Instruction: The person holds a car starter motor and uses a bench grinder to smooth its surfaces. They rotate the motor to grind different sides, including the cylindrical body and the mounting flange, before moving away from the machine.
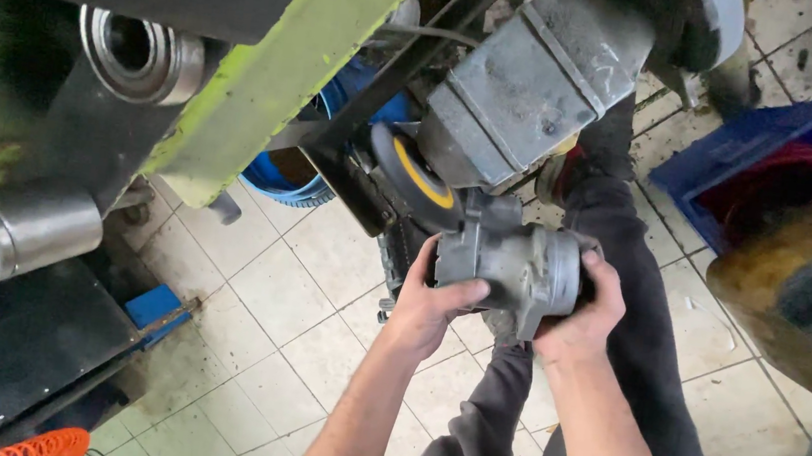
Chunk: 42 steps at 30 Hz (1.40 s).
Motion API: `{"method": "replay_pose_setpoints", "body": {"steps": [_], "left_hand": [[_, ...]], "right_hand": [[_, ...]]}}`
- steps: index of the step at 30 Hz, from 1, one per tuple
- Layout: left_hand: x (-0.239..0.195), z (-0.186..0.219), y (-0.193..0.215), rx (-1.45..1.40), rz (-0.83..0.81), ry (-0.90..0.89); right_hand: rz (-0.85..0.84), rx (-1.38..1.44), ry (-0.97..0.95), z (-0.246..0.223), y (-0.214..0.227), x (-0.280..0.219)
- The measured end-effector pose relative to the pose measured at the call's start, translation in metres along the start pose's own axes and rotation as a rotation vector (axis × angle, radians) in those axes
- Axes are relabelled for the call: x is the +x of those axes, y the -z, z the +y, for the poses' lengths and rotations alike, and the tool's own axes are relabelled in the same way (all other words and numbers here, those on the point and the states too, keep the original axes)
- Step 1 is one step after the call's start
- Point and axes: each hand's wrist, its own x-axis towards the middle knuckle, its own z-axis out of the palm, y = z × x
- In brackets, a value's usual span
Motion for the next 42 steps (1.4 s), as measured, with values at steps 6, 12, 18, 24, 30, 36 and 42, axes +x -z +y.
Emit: {"method": "replay_pose_setpoints", "body": {"steps": [6,12,18,24,30,36,42], "left_hand": [[0.008,0.002,-0.003,0.013,0.096,0.11],[0.008,0.007,-0.011,0.029,0.105,0.119],[0.002,0.024,-0.028,0.104,0.189,0.183],[0.006,0.024,-0.029,0.281,0.297,0.253],[0.011,0.023,-0.03,0.307,0.316,0.25],[0.006,0.028,-0.042,0.386,0.332,0.253],[0.005,0.015,-0.04,0.487,0.249,0.175]], "right_hand": [[0.08,0.035,0.023,0.012,0.012,0.01],[0.169,-0.057,-0.069,0.007,-0.006,0.004],[0.186,-0.078,-0.106,0.006,-0.01,0.005],[0.23,-0.057,-0.174,0.007,-0.011,0.007],[0.202,-0.068,-0.151,0.012,0.007,0.019],[0.245,-0.11,-0.206,0.004,-0.006,0.02],[0.245,-0.161,-0.25,-0.006,-0.001,0.031]]}}
